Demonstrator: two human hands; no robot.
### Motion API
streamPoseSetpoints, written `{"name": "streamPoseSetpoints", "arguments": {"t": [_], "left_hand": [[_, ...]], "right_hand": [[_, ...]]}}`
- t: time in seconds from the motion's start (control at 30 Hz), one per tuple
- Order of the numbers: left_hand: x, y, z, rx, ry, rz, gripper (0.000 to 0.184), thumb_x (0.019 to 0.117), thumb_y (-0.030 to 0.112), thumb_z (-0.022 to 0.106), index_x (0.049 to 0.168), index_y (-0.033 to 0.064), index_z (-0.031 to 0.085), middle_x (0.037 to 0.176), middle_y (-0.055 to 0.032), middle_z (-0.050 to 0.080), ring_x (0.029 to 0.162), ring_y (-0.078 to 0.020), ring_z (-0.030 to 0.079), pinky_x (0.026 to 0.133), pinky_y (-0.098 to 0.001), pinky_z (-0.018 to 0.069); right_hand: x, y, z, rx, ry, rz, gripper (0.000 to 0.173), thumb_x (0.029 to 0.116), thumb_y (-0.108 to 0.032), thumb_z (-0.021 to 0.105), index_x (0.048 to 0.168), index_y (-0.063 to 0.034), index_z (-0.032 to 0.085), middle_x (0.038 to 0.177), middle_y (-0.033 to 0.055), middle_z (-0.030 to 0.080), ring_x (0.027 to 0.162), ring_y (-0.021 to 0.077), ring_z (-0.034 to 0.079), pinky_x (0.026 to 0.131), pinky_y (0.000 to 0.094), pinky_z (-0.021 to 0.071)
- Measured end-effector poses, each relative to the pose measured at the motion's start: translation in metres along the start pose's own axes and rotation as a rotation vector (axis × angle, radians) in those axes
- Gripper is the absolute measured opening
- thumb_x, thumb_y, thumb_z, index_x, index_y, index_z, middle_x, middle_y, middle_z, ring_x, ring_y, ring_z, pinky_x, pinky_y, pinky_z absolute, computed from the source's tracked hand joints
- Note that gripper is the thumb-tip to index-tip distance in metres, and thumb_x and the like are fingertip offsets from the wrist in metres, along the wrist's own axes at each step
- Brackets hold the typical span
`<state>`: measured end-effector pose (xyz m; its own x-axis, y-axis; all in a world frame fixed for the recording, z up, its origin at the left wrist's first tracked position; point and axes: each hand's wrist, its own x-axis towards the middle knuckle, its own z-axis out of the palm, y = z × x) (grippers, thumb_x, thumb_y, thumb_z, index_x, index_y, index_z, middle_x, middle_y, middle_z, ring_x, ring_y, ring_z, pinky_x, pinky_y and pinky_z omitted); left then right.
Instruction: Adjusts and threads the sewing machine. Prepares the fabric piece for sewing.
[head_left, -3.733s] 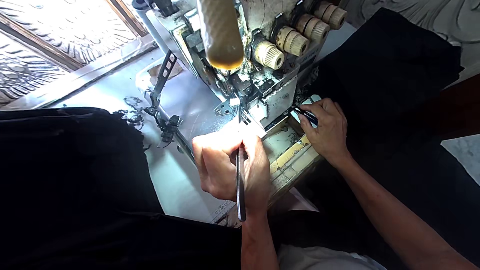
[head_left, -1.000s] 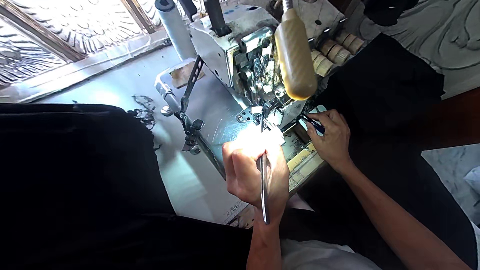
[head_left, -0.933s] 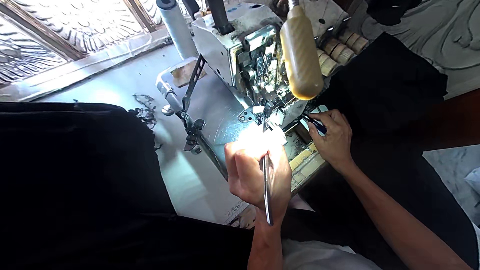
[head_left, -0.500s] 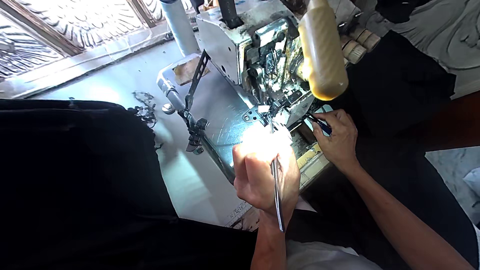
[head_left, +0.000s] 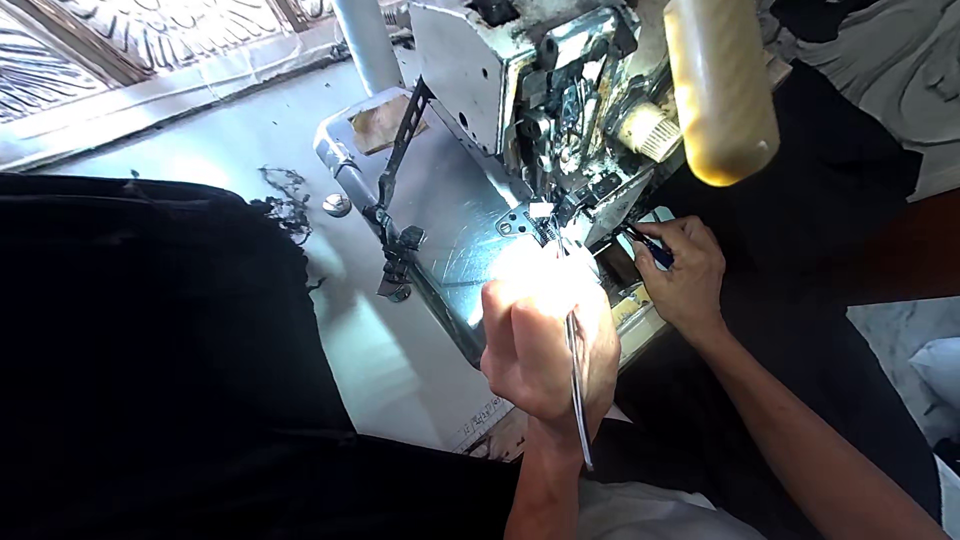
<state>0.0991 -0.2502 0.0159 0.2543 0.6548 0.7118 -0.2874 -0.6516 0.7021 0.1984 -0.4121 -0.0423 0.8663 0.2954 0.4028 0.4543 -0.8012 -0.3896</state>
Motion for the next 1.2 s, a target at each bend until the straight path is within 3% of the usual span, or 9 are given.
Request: {"name": "streamPoseSetpoints", "arguments": {"t": [0.3, 0.47, 0.6, 1.07, 1.2], "left_hand": [[-0.0015, -0.0009, -0.001, 0.01, -0.009, 0.01, 0.011, 0.0869, 0.004, 0.066, 0.082, 0.0068, 0.056, 0.085, -0.0014, 0.054, 0.083, -0.004, 0.059, 0.072, -0.0138, 0.0507], [-0.002, -0.0009, -0.0013, 0.007, -0.014, 0.018, 0.01, 0.0875, 0.004, 0.065, 0.083, 0.0063, 0.057, 0.085, -0.0012, 0.055, 0.083, -0.0038, 0.06, 0.072, -0.0138, 0.0509], [-0.0013, -0.0004, -0.0014, 0.034, -0.002, 0.023, 0.013, 0.0873, 0.004, 0.066, 0.08, 0.0066, 0.056, 0.083, -0.0012, 0.055, 0.082, -0.0042, 0.061, 0.073, -0.0147, 0.0524], [-0.0006, -0.0001, -0.0011, 0.073, -0.001, 0.006, 0.018, 0.0864, 0.005, 0.069, 0.077, 0.0061, 0.054, 0.082, -0.0024, 0.056, 0.079, -0.0038, 0.06, 0.067, -0.0145, 0.0508], [-0.0008, -0.0003, -0.0015, 0.062, -0.006, -0.005, 0.017, 0.0872, 0.004, 0.069, 0.079, 0.0059, 0.054, 0.083, -0.0022, 0.057, 0.08, -0.0051, 0.063, 0.07, -0.0169, 0.0545]], "right_hand": [[-0.0001, -0.0007, -0.0003, -0.004, -0.008, 0.014, 0.03, 0.0994, -0.025, 0.062, 0.12, -0.0064, 0.074, 0.108, 0.0181, 0.066, 0.096, 0.0342, 0.063, 0.08, 0.0496, 0.0505], [-0.0042, -0.0025, -0.005, -0.047, 0.069, -0.043, 0.035, 0.0982, -0.034, 0.064, 0.116, -0.0048, 0.073, 0.099, 0.0179, 0.065, 0.083, 0.0285, 0.062, 0.07, 0.0381, 0.0501], [-0.0015, -0.0012, 0.0001, -0.005, 0.015, -0.002, 0.031, 0.0986, -0.026, 0.064, 0.12, -0.006, 0.073, 0.107, 0.018, 0.065, 0.093, 0.033, 0.062, 0.079, 0.0474, 0.0503], [-0.0026, -0.0017, -0.0009, 0.018, -0.006, -0.013, 0.03, 0.0997, -0.025, 0.063, 0.122, -0.0064, 0.072, 0.108, 0.0179, 0.064, 0.095, 0.034, 0.062, 0.078, 0.0489, 0.0511], [-0.003, -0.0024, -0.0015, 0.026, -0.006, -0.006, 0.029, 0.0998, -0.025, 0.064, 0.122, -0.0068, 0.072, 0.108, 0.0167, 0.064, 0.096, 0.0332, 0.062, 0.079, 0.0479, 0.051]]}}
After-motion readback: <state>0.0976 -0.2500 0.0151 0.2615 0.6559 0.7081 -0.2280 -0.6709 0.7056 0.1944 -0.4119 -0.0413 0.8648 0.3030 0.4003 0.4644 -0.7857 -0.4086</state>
